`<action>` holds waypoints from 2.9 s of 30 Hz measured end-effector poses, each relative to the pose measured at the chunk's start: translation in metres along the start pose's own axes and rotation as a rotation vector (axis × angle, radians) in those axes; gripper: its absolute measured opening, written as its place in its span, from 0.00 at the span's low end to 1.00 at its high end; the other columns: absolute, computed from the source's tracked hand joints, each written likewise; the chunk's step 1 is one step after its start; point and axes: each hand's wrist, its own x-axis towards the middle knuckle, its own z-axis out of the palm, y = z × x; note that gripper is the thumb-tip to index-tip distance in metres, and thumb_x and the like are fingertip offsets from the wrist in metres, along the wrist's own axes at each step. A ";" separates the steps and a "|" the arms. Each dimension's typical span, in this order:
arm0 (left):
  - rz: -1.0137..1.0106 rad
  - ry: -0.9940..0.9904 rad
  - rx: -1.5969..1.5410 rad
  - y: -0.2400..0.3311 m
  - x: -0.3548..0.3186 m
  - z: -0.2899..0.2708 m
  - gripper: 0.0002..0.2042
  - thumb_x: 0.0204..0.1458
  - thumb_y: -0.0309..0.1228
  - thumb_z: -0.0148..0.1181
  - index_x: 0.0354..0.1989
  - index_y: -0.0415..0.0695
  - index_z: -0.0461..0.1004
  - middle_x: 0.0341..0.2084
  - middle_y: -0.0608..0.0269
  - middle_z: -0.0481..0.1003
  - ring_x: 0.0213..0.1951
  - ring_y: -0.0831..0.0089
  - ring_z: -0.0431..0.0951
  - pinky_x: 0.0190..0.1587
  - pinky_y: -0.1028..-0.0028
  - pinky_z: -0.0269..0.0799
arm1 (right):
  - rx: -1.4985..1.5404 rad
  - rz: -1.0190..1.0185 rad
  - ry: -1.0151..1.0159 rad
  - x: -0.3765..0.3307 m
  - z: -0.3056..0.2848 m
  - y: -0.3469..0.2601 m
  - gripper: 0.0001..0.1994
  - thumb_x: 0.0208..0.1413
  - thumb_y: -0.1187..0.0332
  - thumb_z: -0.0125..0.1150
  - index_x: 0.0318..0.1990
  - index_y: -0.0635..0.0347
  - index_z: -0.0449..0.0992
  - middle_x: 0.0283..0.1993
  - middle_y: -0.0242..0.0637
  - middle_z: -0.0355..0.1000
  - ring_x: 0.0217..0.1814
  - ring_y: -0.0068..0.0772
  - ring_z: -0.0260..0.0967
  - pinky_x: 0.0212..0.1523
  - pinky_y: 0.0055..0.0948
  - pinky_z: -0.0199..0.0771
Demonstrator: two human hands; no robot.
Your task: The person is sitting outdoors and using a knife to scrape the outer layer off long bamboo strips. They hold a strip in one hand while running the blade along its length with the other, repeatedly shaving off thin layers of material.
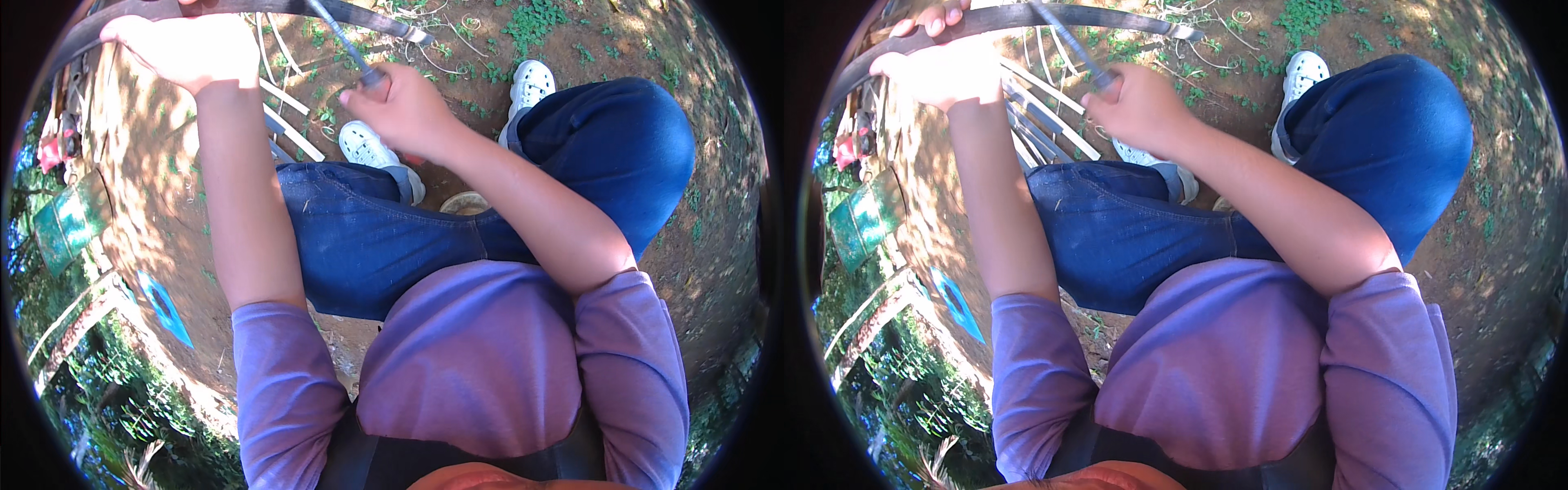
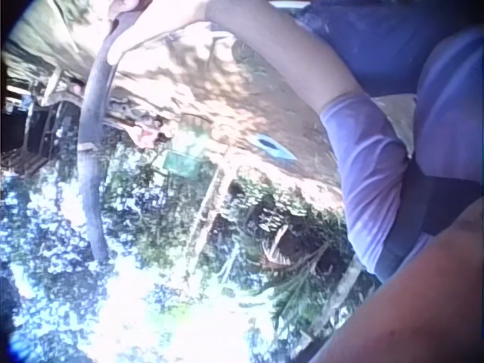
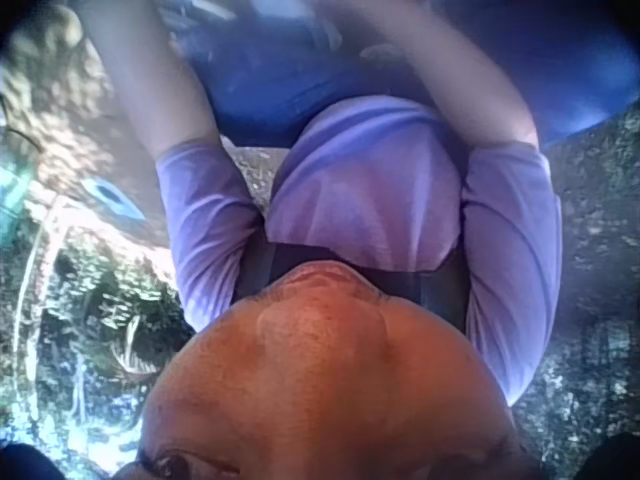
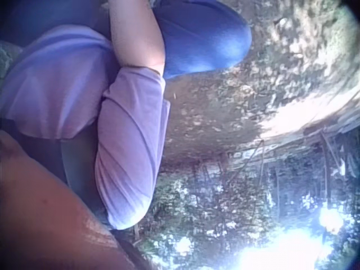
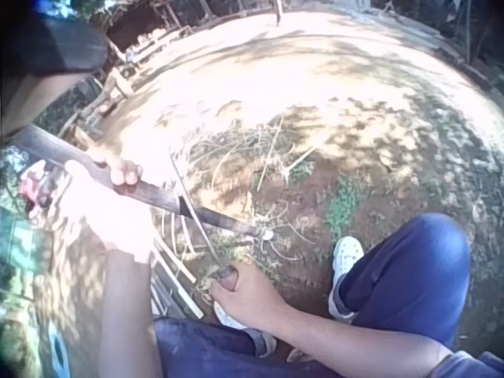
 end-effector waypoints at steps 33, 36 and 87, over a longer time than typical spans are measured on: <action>-0.214 0.329 0.030 0.017 0.016 -0.049 0.34 0.58 0.70 0.26 0.31 0.51 0.68 0.20 0.62 0.64 0.29 0.63 0.66 0.43 0.57 0.71 | 0.019 0.314 -0.085 0.006 -0.011 0.059 0.15 0.58 0.61 0.62 0.27 0.56 0.64 0.19 0.28 0.65 0.16 0.21 0.65 0.17 0.26 0.68; -0.190 0.385 0.096 0.018 0.014 -0.053 0.33 0.59 0.68 0.25 0.31 0.51 0.67 0.20 0.61 0.64 0.29 0.63 0.66 0.44 0.56 0.70 | 0.038 0.442 -0.099 0.020 -0.020 0.067 0.13 0.58 0.61 0.62 0.34 0.61 0.70 0.20 0.28 0.66 0.16 0.22 0.65 0.17 0.27 0.69; 0.118 0.613 0.206 -0.003 -0.003 0.029 0.17 0.66 0.52 0.44 0.33 0.51 0.65 0.17 0.70 0.62 0.22 0.76 0.64 0.28 0.77 0.63 | -0.055 0.504 -0.101 0.015 -0.027 0.084 0.09 0.58 0.66 0.58 0.39 0.62 0.70 0.23 0.32 0.67 0.19 0.24 0.67 0.20 0.30 0.71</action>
